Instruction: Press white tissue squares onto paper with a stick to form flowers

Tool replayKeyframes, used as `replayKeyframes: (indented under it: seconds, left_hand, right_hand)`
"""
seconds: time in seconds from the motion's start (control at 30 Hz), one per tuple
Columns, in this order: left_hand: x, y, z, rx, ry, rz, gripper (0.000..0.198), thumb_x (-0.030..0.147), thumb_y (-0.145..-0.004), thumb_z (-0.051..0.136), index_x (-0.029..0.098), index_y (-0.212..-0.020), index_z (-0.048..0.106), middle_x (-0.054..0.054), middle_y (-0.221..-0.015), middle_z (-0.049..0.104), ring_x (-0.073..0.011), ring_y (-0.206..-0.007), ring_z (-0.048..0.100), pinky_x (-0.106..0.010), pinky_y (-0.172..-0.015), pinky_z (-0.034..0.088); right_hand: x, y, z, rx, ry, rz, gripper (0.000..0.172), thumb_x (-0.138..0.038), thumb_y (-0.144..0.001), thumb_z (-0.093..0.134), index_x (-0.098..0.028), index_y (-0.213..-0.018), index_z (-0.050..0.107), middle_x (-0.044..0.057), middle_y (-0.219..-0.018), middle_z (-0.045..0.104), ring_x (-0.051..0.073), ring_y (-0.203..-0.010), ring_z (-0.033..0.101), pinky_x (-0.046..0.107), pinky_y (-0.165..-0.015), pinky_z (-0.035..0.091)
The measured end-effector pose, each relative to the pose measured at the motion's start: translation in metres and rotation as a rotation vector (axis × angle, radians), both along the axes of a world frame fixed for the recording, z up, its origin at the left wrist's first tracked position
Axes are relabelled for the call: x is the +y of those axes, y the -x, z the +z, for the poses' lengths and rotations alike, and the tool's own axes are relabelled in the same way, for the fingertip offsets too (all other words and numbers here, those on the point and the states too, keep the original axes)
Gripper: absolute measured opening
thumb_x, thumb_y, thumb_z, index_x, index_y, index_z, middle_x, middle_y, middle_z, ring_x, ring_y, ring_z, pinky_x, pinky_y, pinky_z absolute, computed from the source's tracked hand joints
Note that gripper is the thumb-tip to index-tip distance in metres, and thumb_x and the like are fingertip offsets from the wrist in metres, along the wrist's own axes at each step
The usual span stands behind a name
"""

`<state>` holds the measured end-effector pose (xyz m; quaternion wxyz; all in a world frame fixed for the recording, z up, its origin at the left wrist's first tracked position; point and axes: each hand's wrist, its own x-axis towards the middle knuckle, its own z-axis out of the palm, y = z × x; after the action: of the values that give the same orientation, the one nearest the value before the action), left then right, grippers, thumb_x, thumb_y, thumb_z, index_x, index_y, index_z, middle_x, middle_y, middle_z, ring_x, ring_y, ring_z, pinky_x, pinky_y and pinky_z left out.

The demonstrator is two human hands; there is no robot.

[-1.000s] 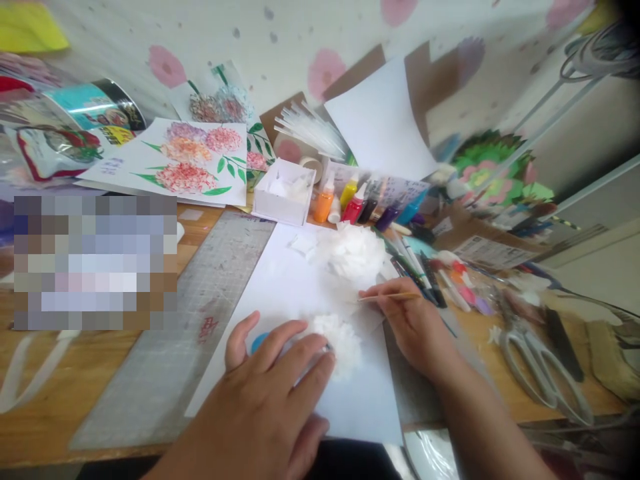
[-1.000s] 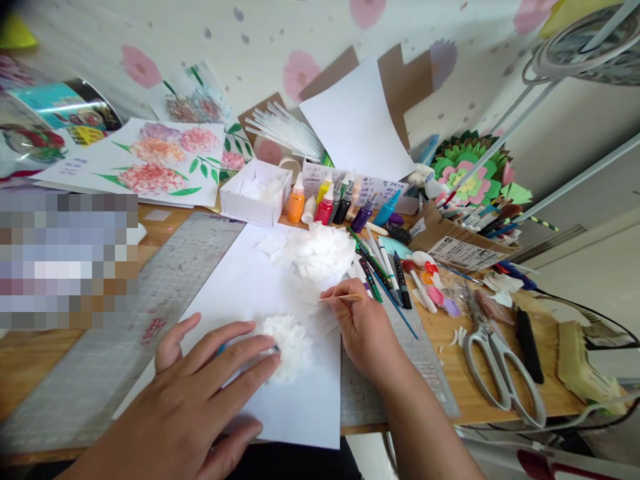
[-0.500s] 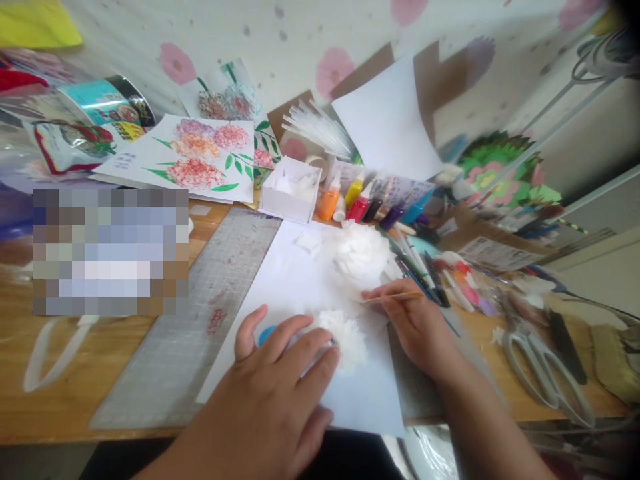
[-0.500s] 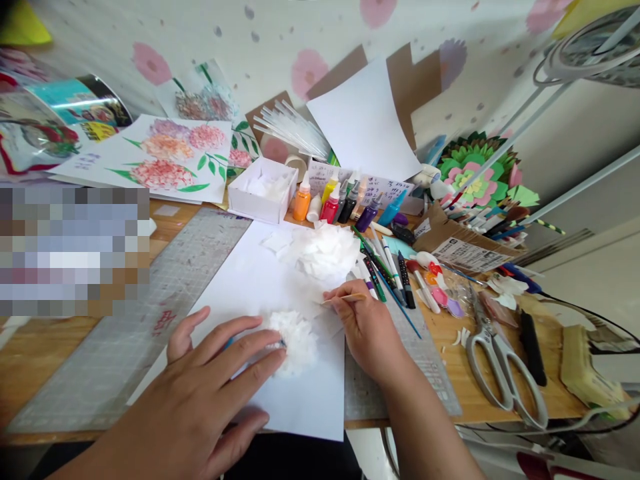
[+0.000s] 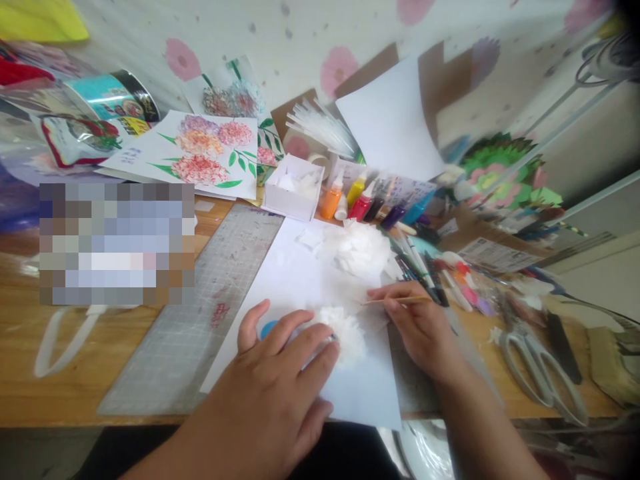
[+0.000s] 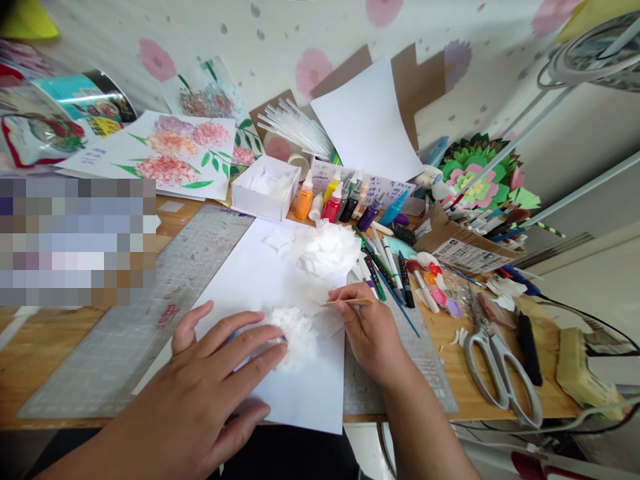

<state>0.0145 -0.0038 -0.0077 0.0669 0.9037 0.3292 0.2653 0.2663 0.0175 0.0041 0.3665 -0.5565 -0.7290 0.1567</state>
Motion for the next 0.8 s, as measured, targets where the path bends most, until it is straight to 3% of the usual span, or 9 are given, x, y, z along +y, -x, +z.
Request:
replayKeyframes:
  seconds: [0.3, 0.53, 0.7, 0.8]
  left_hand:
    - [0.001, 0.000, 0.000, 0.006, 0.036, -0.013, 0.032, 0.027, -0.085, 0.056, 0.026, -0.117, 0.059, 0.000, -0.124, 0.062, -0.0262, -0.122, 0.045, -0.050, -0.110, 0.000]
    - [0.001, -0.001, 0.002, -0.001, 0.053, -0.013, 0.033, 0.036, -0.086, 0.059, 0.026, -0.117, 0.059, 0.000, -0.123, 0.063, -0.0256, -0.120, 0.046, -0.050, -0.110, 0.000]
    - [-0.001, 0.001, 0.002, 0.017, 0.047, -0.021, 0.034, 0.040, -0.089, 0.056, 0.027, -0.120, 0.057, 0.000, -0.124, 0.062, -0.0255, -0.121, 0.046, -0.050, -0.110, 0.000]
    - [-0.001, 0.001, 0.001, 0.022, 0.044, -0.010, 0.036, 0.040, -0.088, 0.057, 0.027, -0.121, 0.057, -0.001, -0.123, 0.062, -0.0257, -0.122, 0.045, -0.051, -0.110, 0.001]
  right_hand:
    - [0.003, 0.007, 0.002, -0.155, 0.070, -0.041, 0.020, -0.027, -0.094, 0.044, -0.020, -0.092, 0.063, 0.007, -0.098, 0.068, 0.019, -0.091, 0.065, 0.032, -0.075, 0.051]
    - [-0.008, 0.014, 0.009, -0.056, -0.134, -0.084, 0.018, -0.023, -0.093, 0.046, -0.021, -0.088, 0.064, 0.005, -0.092, 0.068, 0.016, -0.086, 0.067, 0.028, -0.073, 0.052]
    - [-0.031, 0.028, 0.019, 0.048, -0.023, 0.235, 0.009, -0.017, -0.092, 0.047, -0.024, -0.093, 0.053, 0.002, -0.097, 0.068, 0.015, -0.090, 0.067, 0.025, -0.072, 0.053]
    - [-0.034, 0.033, 0.023, 0.002, 0.036, 0.336, 0.010, -0.014, -0.091, 0.048, -0.024, -0.094, 0.051, 0.002, -0.097, 0.067, 0.014, -0.090, 0.066, 0.025, -0.073, 0.052]
